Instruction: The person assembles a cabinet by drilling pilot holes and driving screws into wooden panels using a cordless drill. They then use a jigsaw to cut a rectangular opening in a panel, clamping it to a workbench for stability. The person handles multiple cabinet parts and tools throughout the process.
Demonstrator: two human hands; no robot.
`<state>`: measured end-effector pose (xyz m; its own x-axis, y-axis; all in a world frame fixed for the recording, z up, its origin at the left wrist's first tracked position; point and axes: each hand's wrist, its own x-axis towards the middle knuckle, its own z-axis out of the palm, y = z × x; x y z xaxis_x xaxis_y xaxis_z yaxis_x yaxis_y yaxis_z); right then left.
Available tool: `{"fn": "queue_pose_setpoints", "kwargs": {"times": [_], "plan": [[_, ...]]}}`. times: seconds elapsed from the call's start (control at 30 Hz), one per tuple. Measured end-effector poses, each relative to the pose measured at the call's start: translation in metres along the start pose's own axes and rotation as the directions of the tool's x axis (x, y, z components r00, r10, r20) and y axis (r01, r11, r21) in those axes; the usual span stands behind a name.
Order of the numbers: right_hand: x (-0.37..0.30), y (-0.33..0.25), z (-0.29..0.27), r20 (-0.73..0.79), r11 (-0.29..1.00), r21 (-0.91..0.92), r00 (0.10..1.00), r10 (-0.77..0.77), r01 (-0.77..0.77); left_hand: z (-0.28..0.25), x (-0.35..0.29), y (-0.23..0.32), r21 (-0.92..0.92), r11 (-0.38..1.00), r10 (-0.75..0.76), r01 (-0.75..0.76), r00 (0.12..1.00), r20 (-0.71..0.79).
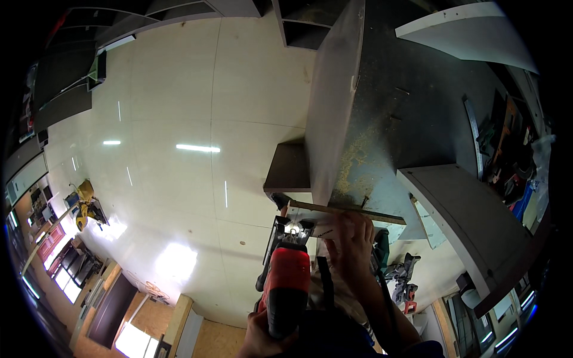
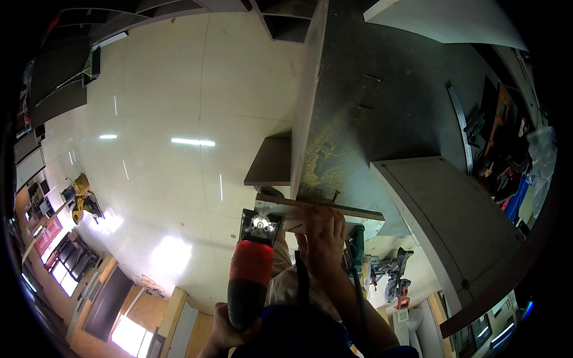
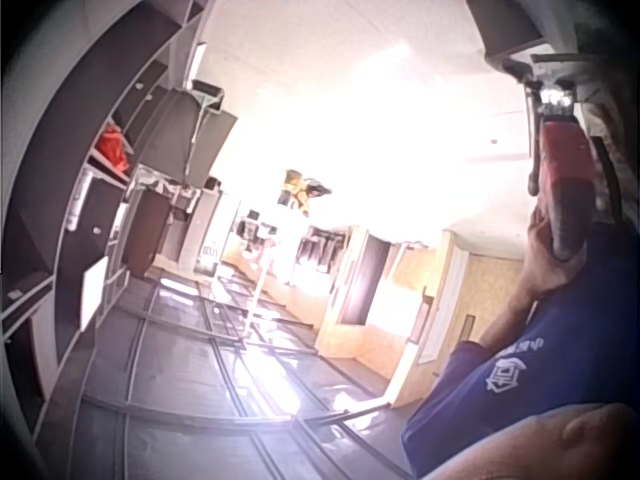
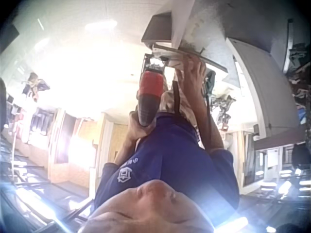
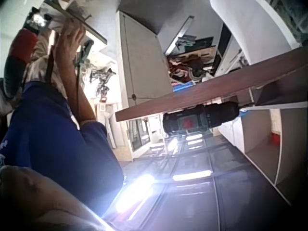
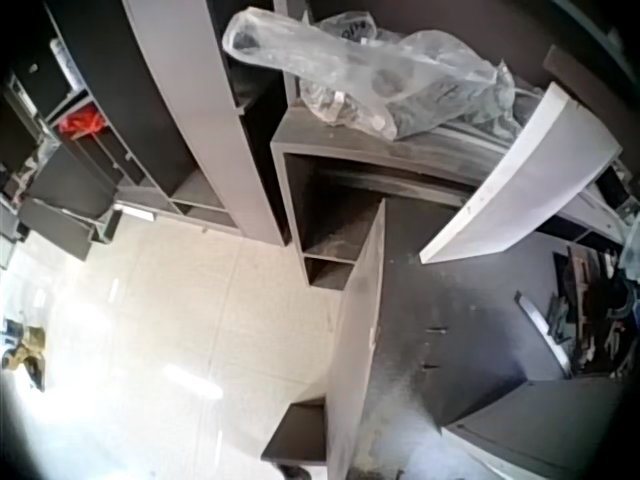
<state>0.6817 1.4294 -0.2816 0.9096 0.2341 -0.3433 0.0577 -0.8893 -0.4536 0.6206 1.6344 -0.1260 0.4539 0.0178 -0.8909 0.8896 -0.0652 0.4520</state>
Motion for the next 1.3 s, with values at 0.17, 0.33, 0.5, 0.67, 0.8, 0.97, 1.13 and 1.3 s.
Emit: {"fn": "queue_pose_setpoints", "kwargs": {"times": [0.17, 0.33, 0.5, 0.67, 0.8, 0.97, 1.13, 1.3], "plan": [[0.0012, 0.0013, 0.0013, -0.029, 1.000, 0.011, 0.999, -0.025, 0.026, -0.0004, 0.0005, -0.0006, 0.035, 0.999, 0.025, -0.025, 1.000, 0.001], [0.0016, 0.0010, 0.0022, -0.042, 0.999, 0.016, 0.999, -0.030, 0.031, 0.0008, 0.0007, 0.0033, 0.022, 1.000, 0.017, -0.017, 1.000, 0.000], [0.0007, 0.0003, 0.0003, -0.014, 1.000, 0.019, 1.000, 0.002, -0.002, 0.0012, 0.0014, 0.0003, 0.015, 0.999, 0.045, -0.046, 0.999, 0.013], [0.0001, 0.0008, 0.0001, 0.001, 1.000, 0.025, 1.000, 0.006, -0.006, 0.0023, 0.0017, 0.0022, 0.013, 0.999, 0.052, -0.052, 0.999, 0.003], [-0.0006, 0.0036, 0.0027, -0.018, 1.000, 0.010, 0.999, -0.027, 0.027, 0.0041, 0.0016, 0.0027, -0.007, 0.999, 0.038, -0.038, 0.999, -0.014], [0.0009, 0.0015, 0.0010, 0.002, 1.000, 0.028, 1.000, -0.004, 0.004, 0.0028, 0.0018, 0.0009, 0.004, 0.999, 0.042, -0.042, 0.999, -0.007], [0.0007, 0.0019, 0.0001, -0.012, 0.999, 0.044, 1.000, -0.006, 0.007, 0.0037, 0.0019, 0.0026, -0.007, 0.999, 0.054, -0.054, 0.999, -0.006], [0.0002, 0.0021, 0.0001, -0.014, 0.999, 0.048, 1.000, -0.002, 0.003, 0.0045, 0.0024, 0.0032, -0.016, 0.998, 0.057, -0.057, 0.998, -0.015]]}}
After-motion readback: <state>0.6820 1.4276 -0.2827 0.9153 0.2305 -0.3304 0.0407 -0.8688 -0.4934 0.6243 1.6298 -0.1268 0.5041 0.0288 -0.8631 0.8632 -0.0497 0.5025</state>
